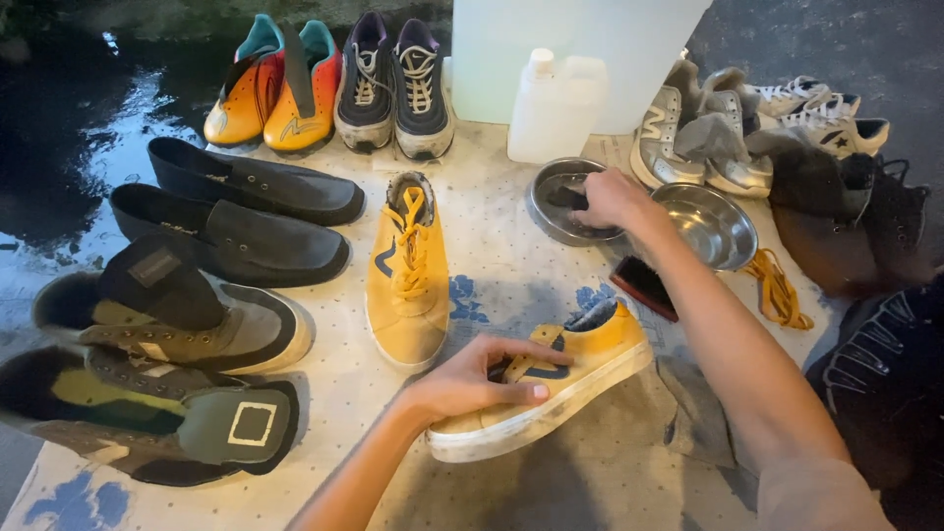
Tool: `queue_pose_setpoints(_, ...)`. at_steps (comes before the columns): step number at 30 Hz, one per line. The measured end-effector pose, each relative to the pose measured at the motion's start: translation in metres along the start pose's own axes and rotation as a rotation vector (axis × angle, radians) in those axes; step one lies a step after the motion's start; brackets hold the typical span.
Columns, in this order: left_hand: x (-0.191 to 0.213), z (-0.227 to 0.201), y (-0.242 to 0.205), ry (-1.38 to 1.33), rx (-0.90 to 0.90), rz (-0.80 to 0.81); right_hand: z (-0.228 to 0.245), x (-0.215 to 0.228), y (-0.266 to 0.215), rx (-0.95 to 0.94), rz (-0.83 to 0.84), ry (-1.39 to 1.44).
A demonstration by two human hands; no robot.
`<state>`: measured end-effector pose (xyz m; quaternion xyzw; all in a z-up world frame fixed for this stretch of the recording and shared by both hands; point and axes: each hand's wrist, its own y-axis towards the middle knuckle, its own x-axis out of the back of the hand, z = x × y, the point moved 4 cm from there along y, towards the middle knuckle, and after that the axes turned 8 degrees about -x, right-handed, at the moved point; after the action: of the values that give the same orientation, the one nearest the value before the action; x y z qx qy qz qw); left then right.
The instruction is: The person cleans a yellow sneaker by first wiping the sole with a cloth, then scrubbing the upper and sides with a brush dipped in water. The shoe is held and rotated to access different areas during the cleaning process.
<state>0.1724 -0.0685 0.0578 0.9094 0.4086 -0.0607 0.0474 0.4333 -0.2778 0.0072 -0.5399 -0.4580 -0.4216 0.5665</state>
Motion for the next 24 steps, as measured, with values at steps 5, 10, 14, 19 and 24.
queue_pose_setpoints(5,0.001,0.003,0.0,-0.013,-0.041,-0.017,0.01,0.046,-0.041,0.082,0.075,0.178)
queue_pose_setpoints(10,0.002,0.007,0.0,-0.026,-0.06,-0.027,-0.009,0.029,-0.02,0.13,0.104,0.406)
queue_pose_setpoints(14,0.008,0.014,0.001,-0.057,-0.082,-0.013,-0.011,0.029,-0.032,0.085,-0.094,0.374)
queue_pose_setpoints(19,0.019,0.036,0.006,-0.079,-0.135,-0.024,-0.015,0.03,-0.047,0.233,-0.303,0.307)
queue_pose_setpoints(24,0.025,0.052,0.01,-0.148,-0.131,-0.1,-0.012,0.038,-0.074,0.265,-0.276,0.474)
